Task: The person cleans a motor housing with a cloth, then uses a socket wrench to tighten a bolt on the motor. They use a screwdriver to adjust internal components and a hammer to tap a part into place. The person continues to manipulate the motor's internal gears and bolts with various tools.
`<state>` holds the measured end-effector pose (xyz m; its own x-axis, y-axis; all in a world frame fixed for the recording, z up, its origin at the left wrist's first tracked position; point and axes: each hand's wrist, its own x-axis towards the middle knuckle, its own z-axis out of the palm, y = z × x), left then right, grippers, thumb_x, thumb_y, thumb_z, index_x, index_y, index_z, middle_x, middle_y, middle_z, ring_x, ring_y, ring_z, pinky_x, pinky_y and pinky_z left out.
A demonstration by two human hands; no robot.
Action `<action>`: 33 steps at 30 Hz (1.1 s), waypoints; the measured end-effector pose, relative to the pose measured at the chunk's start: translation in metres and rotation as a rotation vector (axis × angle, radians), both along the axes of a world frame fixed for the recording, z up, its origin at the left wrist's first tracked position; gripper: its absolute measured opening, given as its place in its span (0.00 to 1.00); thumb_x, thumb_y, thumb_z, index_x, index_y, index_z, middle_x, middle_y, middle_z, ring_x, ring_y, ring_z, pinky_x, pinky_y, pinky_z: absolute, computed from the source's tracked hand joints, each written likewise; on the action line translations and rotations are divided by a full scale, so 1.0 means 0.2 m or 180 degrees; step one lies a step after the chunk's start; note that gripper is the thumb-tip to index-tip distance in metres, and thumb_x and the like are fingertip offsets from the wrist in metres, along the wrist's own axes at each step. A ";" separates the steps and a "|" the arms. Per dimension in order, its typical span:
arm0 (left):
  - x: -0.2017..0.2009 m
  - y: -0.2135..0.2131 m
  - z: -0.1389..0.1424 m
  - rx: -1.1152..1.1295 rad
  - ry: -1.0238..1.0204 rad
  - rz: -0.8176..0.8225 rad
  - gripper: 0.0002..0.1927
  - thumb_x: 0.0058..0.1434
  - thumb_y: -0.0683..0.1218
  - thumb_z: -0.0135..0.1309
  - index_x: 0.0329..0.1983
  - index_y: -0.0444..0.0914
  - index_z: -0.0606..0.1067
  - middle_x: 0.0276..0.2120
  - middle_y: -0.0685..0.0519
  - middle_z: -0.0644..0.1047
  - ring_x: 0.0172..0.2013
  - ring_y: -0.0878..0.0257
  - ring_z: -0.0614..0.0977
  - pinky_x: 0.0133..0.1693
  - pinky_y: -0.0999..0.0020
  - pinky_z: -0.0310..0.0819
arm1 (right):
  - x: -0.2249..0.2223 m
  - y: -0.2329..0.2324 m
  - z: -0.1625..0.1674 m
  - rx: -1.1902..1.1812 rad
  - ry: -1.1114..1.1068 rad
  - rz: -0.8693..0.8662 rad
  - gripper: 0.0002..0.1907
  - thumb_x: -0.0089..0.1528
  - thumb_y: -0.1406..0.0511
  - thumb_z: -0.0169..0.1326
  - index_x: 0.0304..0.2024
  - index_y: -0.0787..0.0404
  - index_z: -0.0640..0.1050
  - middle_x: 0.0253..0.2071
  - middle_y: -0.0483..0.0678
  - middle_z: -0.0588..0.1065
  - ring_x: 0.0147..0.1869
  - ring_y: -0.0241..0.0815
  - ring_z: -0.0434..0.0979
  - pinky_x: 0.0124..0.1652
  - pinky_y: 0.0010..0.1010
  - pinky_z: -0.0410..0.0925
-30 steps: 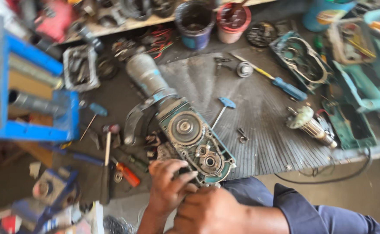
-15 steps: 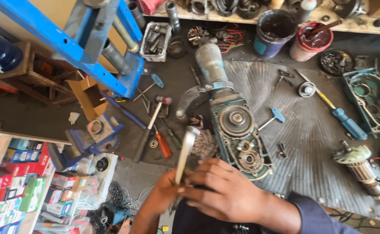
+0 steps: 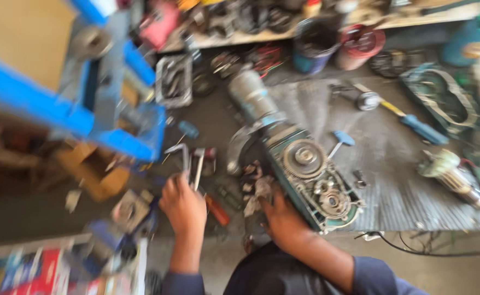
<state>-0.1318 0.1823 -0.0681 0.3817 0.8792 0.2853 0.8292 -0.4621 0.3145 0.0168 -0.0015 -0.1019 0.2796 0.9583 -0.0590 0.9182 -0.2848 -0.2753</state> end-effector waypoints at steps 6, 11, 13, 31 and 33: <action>0.08 -0.36 -0.14 -0.1823 -0.2081 -0.1969 0.20 0.68 0.51 0.51 0.62 0.42 0.70 0.59 0.47 0.74 0.60 0.52 0.74 0.60 0.56 0.67 | -0.02 -0.09 0.03 0.1246 0.1242 0.0002 0.13 0.57 0.68 0.60 0.45 0.61 0.77 0.50 0.56 0.72 0.57 0.58 0.73 0.57 0.44 0.70; 0.04 -0.46 -0.34 -0.6190 -0.4360 -0.0545 0.22 0.66 0.53 0.48 0.59 0.38 0.73 0.51 0.47 0.78 0.47 0.58 0.80 0.45 0.60 0.72 | -0.08 -0.14 0.31 0.2157 0.0266 0.0405 0.24 0.54 0.66 0.62 0.54 0.57 0.77 0.56 0.50 0.73 0.57 0.55 0.71 0.57 0.46 0.66; 0.03 -0.45 -0.38 -0.6135 -0.4310 -0.1325 0.17 0.74 0.49 0.51 0.58 0.33 0.72 0.49 0.47 0.77 0.47 0.60 0.79 0.48 0.62 0.72 | -0.08 -0.12 0.37 0.2304 -0.0090 0.0351 0.29 0.51 0.65 0.62 0.56 0.57 0.76 0.58 0.53 0.73 0.57 0.58 0.70 0.56 0.48 0.65; 0.04 -0.55 -0.14 -0.3210 -0.3950 -0.2750 0.30 0.63 0.56 0.59 0.57 0.28 0.70 0.57 0.43 0.72 0.54 0.57 0.76 0.54 0.62 0.71 | -0.05 -0.45 0.22 0.1328 0.3691 -0.0376 0.29 0.63 0.61 0.61 0.65 0.62 0.75 0.53 0.54 0.79 0.58 0.47 0.79 0.58 0.36 0.70; 0.06 -0.59 -0.09 -0.2588 -0.3482 -0.2970 0.35 0.64 0.59 0.60 0.59 0.27 0.67 0.57 0.41 0.71 0.54 0.54 0.77 0.55 0.59 0.71 | 0.00 -0.49 0.26 0.1644 0.5004 -0.0558 0.34 0.62 0.58 0.60 0.67 0.66 0.70 0.66 0.56 0.72 0.71 0.47 0.70 0.68 0.38 0.61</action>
